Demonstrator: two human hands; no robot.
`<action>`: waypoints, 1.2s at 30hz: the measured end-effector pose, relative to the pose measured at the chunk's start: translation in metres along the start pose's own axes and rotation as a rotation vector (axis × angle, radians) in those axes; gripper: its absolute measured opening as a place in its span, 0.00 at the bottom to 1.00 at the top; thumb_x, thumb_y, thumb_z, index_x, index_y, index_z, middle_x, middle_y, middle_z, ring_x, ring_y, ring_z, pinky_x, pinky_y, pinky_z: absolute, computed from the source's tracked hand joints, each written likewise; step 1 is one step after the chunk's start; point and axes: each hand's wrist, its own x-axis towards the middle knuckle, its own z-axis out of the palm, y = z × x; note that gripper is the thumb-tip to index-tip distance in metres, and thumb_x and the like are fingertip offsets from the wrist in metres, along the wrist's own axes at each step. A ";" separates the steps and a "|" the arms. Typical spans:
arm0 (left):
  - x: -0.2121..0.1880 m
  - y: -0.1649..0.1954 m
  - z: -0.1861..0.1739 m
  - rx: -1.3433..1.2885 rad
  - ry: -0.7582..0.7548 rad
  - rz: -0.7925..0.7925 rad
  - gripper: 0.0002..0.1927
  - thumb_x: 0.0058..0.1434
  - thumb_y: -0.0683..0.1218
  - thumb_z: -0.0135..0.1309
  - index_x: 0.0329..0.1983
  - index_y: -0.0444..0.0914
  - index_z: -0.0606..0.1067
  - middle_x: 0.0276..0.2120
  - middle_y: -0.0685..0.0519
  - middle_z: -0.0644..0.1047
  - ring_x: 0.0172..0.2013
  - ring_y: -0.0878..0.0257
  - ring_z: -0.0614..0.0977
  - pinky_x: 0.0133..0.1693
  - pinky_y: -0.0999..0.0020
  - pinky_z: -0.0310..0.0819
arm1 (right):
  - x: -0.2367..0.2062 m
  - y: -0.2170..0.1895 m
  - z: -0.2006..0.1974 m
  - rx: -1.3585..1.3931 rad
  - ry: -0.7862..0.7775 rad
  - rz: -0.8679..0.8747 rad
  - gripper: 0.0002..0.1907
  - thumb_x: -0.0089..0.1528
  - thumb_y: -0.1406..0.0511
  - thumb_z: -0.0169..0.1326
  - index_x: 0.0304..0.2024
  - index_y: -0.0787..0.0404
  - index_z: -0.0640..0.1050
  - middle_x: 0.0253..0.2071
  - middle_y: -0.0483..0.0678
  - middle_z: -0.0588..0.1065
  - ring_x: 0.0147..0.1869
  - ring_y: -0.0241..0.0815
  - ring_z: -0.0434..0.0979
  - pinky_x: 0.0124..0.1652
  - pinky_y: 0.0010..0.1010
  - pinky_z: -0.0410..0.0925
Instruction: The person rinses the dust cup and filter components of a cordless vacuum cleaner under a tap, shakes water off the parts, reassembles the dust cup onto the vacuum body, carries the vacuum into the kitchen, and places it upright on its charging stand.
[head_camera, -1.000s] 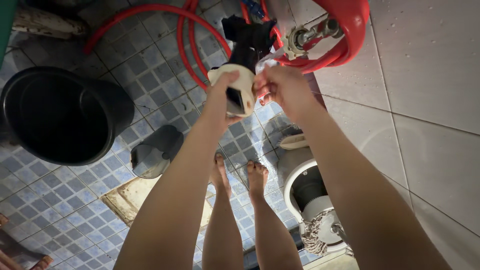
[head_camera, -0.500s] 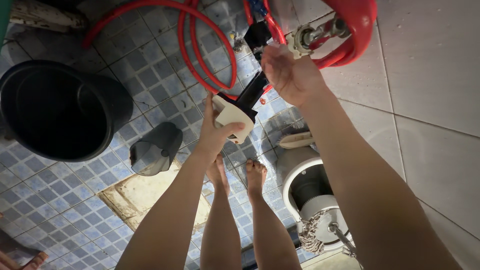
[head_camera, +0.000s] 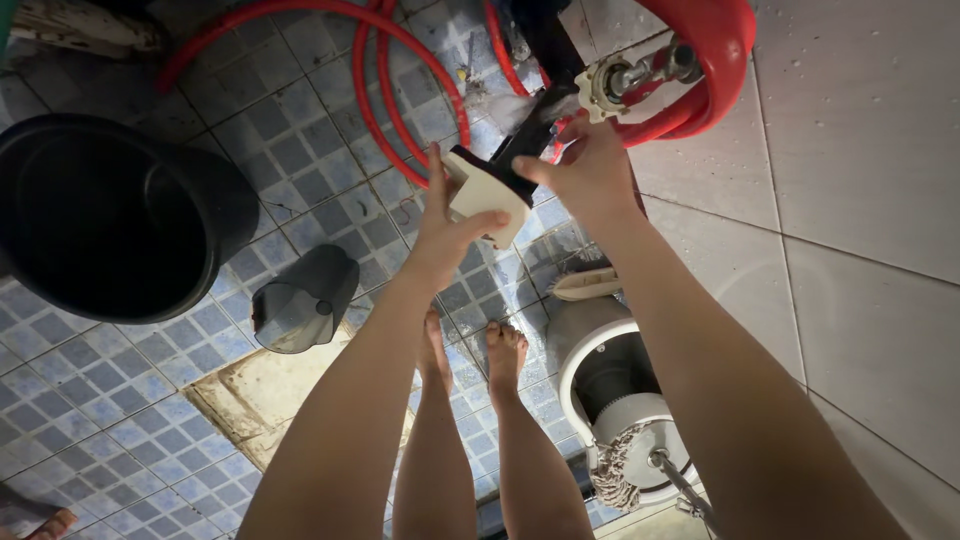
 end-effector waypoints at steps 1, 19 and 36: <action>0.002 0.001 0.004 0.021 0.025 -0.009 0.71 0.44 0.39 0.68 0.80 0.49 0.30 0.65 0.45 0.65 0.58 0.53 0.76 0.53 0.57 0.77 | 0.005 0.003 0.003 -0.009 0.075 -0.041 0.23 0.53 0.61 0.74 0.40 0.64 0.74 0.30 0.44 0.74 0.32 0.35 0.73 0.32 0.27 0.69; -0.039 0.020 -0.027 1.184 0.219 0.840 0.60 0.39 0.47 0.72 0.74 0.36 0.54 0.67 0.41 0.62 0.64 0.37 0.62 0.64 0.42 0.59 | 0.060 0.022 -0.007 0.765 -0.035 0.045 0.21 0.69 0.65 0.56 0.62 0.50 0.66 0.54 0.45 0.75 0.51 0.40 0.79 0.44 0.38 0.78; -0.062 0.022 -0.056 1.329 0.237 0.879 0.56 0.42 0.47 0.70 0.73 0.34 0.56 0.68 0.38 0.61 0.62 0.34 0.61 0.62 0.39 0.63 | 0.060 0.018 0.008 1.683 -0.622 0.443 0.16 0.72 0.56 0.45 0.43 0.59 0.77 0.38 0.47 0.73 0.41 0.42 0.73 0.39 0.28 0.68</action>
